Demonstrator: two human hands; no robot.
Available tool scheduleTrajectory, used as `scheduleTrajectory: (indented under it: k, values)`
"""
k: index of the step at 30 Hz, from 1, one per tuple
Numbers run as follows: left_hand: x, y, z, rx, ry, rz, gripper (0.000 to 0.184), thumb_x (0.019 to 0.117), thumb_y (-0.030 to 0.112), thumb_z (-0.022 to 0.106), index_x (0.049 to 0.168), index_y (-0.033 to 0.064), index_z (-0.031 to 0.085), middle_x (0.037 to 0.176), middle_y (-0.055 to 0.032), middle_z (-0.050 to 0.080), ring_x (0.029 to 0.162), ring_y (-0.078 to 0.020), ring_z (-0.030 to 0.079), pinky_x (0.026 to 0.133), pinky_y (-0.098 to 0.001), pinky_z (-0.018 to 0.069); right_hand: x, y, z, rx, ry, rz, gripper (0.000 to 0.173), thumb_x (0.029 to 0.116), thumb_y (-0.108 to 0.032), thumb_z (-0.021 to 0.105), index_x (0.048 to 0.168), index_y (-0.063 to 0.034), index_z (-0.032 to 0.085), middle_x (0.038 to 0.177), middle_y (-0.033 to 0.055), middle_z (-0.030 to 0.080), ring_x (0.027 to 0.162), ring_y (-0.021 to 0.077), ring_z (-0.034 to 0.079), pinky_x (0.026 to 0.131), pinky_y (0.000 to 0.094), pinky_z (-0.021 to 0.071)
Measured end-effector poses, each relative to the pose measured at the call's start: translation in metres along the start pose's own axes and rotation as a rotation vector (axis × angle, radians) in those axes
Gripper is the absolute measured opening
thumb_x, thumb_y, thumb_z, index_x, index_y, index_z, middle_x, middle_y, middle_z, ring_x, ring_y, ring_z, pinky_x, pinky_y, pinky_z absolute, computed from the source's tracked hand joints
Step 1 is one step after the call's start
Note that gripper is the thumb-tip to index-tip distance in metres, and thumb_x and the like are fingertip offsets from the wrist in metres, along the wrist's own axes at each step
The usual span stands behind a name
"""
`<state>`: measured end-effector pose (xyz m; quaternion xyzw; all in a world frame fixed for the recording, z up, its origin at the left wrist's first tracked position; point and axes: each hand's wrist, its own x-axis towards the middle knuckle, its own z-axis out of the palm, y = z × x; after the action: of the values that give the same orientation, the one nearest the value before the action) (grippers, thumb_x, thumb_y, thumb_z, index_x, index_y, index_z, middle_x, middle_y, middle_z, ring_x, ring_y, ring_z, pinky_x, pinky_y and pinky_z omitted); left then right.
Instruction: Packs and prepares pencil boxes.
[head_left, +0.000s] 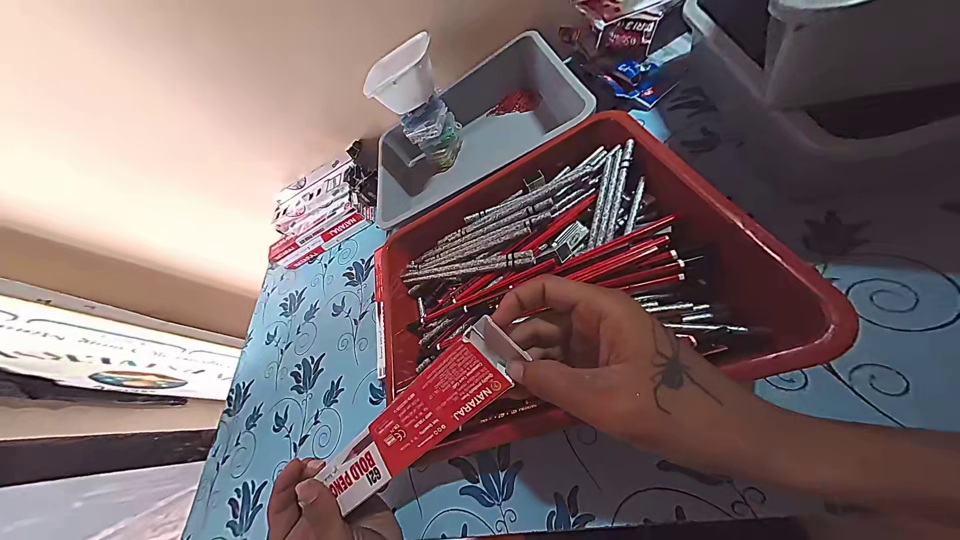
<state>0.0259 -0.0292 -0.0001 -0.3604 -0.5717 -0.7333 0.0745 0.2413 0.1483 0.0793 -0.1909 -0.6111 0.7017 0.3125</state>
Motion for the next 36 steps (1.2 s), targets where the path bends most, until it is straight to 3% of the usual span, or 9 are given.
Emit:
scheduleTrajectory:
  k: [3,8,12,18,21,27,32,36]
  values:
    - [0.0008,0.0006,0.0022,-0.025,0.022,-0.035,0.03,0.1077,0.009,0.032,0.116,0.0163,0.061,0.097,0.0171,0.068,0.084,0.0044,0.068,0.068,-0.0151,0.059,0.0001,0.0008,-0.0004,0.015,-0.018,-0.061,0.038,0.0908,0.004,0.061,0.125,-0.0133,0.061,0.095,0.0005,0.075,0.078,0.0032,0.072,0.067,0.0149,0.0584]
    - [0.0008,0.0017,0.0033,-0.025,0.045,-0.071,0.03,0.1071,0.008,0.03,0.118,0.0139,0.058,0.096,0.0169,0.068,0.083,0.0038,0.068,0.068,-0.0158,0.0592,0.0003,0.0004,-0.0023,0.016,-0.07,-0.114,0.034,0.092,-0.002,0.067,0.125,-0.0085,0.066,0.104,0.0002,0.075,0.087,0.004,0.073,0.075,0.0171,0.061]
    - [0.0003,0.0021,0.0031,-0.025,0.045,-0.078,0.029,0.107,0.008,0.031,0.119,0.0136,0.057,0.099,0.0159,0.068,0.085,0.0029,0.069,0.068,-0.0164,0.0596,0.0001,0.0014,-0.0029,0.022,-0.068,-0.149,0.03,0.1008,-0.007,0.059,0.13,-0.0057,0.067,0.107,0.0022,0.075,0.089,0.0057,0.073,0.078,0.0186,0.0614]
    - [-0.0005,0.0027,0.0032,-0.018,0.055,-0.073,0.029,0.1068,0.008,0.032,0.118,0.013,0.058,0.099,0.0144,0.068,0.082,0.0026,0.069,0.064,-0.0149,0.058,-0.0015,-0.0015,-0.0018,-0.002,-0.018,-0.044,0.027,0.0995,-0.005,0.062,0.126,-0.0102,0.061,0.089,-0.0014,0.077,0.075,0.0018,0.071,0.068,0.0128,0.0568]
    - [-0.0007,0.0033,0.0048,-0.015,0.063,-0.073,0.03,0.1068,0.008,0.031,0.117,0.013,0.058,0.098,0.0143,0.068,0.083,0.0028,0.068,0.064,-0.0148,0.0579,-0.001,-0.0001,-0.0025,0.011,-0.027,-0.04,0.02,0.1008,-0.006,0.061,0.121,-0.0084,0.062,0.086,-0.0008,0.076,0.075,0.0032,0.072,0.07,0.0145,0.0582]
    - [-0.0003,0.0003,0.0011,-0.019,0.062,-0.061,0.027,0.1086,0.013,0.034,0.117,0.0148,0.06,0.099,0.0145,0.068,0.084,0.0023,0.069,0.066,-0.0155,0.0588,-0.0004,-0.0005,-0.0027,0.013,-0.051,-0.018,0.02,0.1058,-0.011,0.053,0.121,-0.0075,0.065,0.093,0.0015,0.075,0.083,0.0069,0.074,0.074,0.0186,0.0616]
    - [0.0001,-0.0008,-0.0013,-0.023,0.048,-0.05,0.025,0.108,0.013,0.038,0.116,0.0156,0.062,0.099,0.0145,0.069,0.085,0.0018,0.069,0.066,-0.0158,0.0585,-0.0011,0.0023,-0.0011,-0.034,-0.037,-0.078,0.019,0.1015,-0.008,0.059,0.12,-0.0084,0.065,0.085,-0.0026,0.074,0.074,0.0008,0.069,0.067,0.0125,0.0561]
    - [-0.0006,0.0013,0.0009,-0.015,0.057,-0.053,0.027,0.1077,0.011,0.035,0.115,0.0158,0.061,0.098,0.0151,0.069,0.085,0.0021,0.069,0.067,-0.0162,0.0589,-0.0021,0.0022,-0.0006,-0.058,-0.025,-0.116,0.022,0.0989,-0.006,0.063,0.121,-0.0081,0.065,0.09,-0.0034,0.076,0.075,-0.0007,0.07,0.067,0.0109,0.0563]
